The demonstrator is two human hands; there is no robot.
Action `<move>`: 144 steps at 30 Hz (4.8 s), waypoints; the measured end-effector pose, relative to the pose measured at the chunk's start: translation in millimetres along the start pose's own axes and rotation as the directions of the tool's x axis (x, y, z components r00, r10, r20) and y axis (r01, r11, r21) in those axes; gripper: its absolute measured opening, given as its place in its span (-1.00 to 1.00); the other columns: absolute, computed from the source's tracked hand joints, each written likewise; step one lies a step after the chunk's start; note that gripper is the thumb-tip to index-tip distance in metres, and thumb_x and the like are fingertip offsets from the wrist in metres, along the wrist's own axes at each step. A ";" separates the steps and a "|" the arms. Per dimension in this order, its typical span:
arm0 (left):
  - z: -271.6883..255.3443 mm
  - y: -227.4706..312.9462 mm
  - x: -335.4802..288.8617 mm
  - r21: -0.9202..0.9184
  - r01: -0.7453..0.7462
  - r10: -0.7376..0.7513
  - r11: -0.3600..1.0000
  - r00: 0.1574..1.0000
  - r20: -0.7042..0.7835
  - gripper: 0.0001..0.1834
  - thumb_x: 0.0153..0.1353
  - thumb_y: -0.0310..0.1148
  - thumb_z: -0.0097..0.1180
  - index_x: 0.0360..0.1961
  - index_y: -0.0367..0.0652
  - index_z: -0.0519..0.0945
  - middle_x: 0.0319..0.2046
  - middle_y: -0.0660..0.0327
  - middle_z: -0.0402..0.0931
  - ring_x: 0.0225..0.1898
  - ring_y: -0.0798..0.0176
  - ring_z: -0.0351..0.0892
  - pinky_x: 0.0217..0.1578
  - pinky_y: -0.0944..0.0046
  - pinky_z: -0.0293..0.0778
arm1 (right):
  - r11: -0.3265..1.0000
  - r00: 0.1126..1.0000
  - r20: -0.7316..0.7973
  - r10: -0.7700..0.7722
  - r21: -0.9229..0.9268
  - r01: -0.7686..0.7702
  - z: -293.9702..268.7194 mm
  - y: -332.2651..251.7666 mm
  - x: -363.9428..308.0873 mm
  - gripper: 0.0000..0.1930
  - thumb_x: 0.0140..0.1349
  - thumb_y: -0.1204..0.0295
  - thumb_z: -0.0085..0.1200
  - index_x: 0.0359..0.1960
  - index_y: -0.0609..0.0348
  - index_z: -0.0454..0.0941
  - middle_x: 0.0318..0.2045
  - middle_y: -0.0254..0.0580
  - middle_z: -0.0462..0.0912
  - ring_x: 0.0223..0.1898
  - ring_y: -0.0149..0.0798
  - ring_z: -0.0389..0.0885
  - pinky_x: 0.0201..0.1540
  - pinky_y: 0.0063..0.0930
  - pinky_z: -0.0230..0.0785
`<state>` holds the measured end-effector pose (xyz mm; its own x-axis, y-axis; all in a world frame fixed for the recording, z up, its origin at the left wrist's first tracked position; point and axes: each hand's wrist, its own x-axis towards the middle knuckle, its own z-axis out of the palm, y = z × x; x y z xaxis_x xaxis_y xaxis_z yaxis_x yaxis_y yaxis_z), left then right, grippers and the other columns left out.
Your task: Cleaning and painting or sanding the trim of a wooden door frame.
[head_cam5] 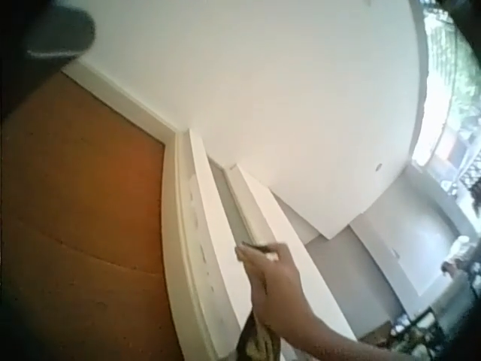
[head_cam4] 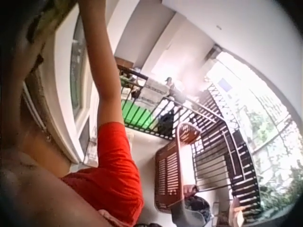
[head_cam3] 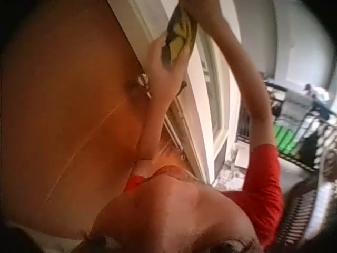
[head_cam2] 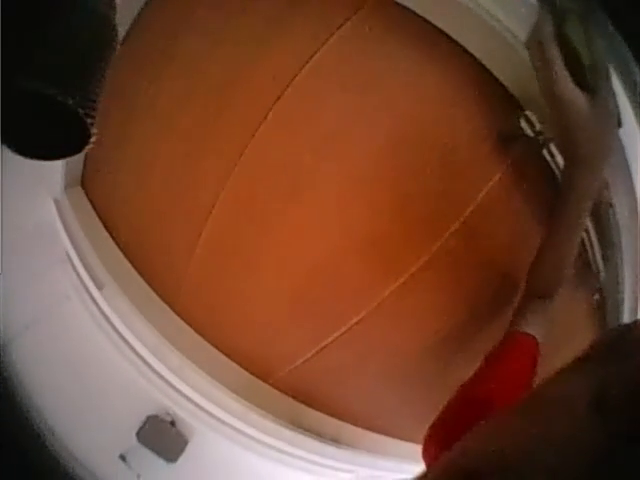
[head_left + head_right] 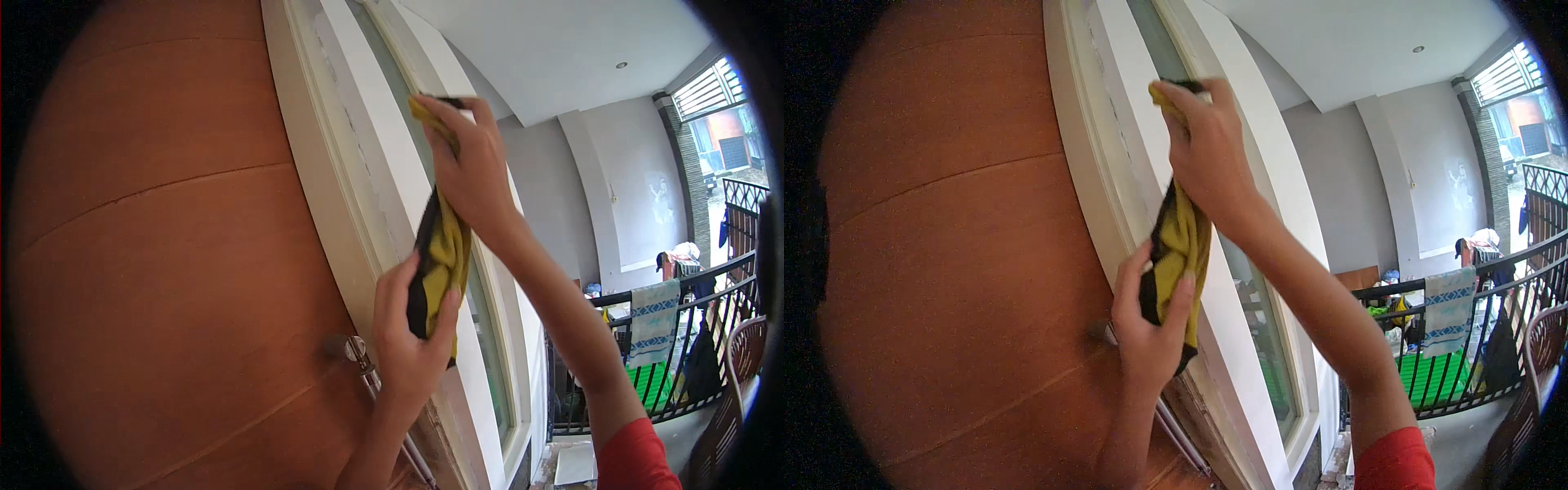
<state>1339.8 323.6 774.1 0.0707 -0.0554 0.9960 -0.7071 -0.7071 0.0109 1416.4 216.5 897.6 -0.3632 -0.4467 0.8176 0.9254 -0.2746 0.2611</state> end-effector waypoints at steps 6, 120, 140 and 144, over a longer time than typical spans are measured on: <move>11.4 8.9 58.1 0.056 -0.145 0.147 0.988 0.988 -0.036 -0.41 0.09 -0.42 0.10 0.13 -0.35 0.19 -0.06 -0.08 0.33 0.00 -0.01 0.35 0.03 0.09 0.25 | 0.986 0.989 -0.042 -0.142 0.084 0.145 36.8 27.9 67.8 -0.79 0.03 0.53 0.03 -0.25 0.28 0.54 -0.39 0.10 0.55 -0.33 0.10 0.51 -0.21 -0.23 0.37; -18.3 13.5 336.0 0.772 -0.598 0.598 0.214 0.705 0.380 -0.74 -0.28 -0.52 0.25 -0.43 -0.29 0.59 -0.30 0.06 0.42 -0.18 0.10 0.39 -0.30 0.34 0.45 | 0.832 0.929 0.239 -0.283 -0.421 0.361 210.8 79.7 322.4 -0.62 0.04 -0.07 0.02 -0.30 -0.11 0.55 -0.43 -0.31 0.64 -0.15 -0.09 0.46 -0.10 -0.13 0.25; -57.1 28.7 375.2 0.057 -0.670 0.672 0.740 0.732 -0.111 -0.74 0.13 -0.63 -0.22 -0.16 -0.18 0.40 -0.25 0.14 0.42 -0.20 0.14 0.45 -0.11 0.24 0.38 | 0.537 0.735 0.672 -0.087 0.653 -0.534 127.1 39.4 225.4 -0.59 0.22 0.22 -0.12 0.06 0.08 0.24 -0.08 -0.08 0.46 0.00 0.05 0.41 -0.02 -0.15 0.39; -80.8 1.9 435.2 0.251 -0.667 0.706 0.702 0.697 -0.126 -0.78 0.02 -0.60 0.05 -0.25 -0.24 0.50 -0.24 0.24 0.41 -0.17 0.29 0.42 -0.11 0.27 0.40 | 0.274 0.623 0.767 -0.152 0.638 -0.719 136.7 44.0 232.0 -0.52 0.25 0.10 -0.13 0.08 0.15 0.25 -0.06 -0.17 0.42 -0.01 -0.17 0.44 0.00 -0.23 0.40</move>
<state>1312.3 355.1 1214.8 -0.5387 -0.4494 0.7126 -0.3667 -0.6364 -0.6786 1387.6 217.1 1168.9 -0.2837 0.4168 0.8636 0.5840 0.7894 -0.1891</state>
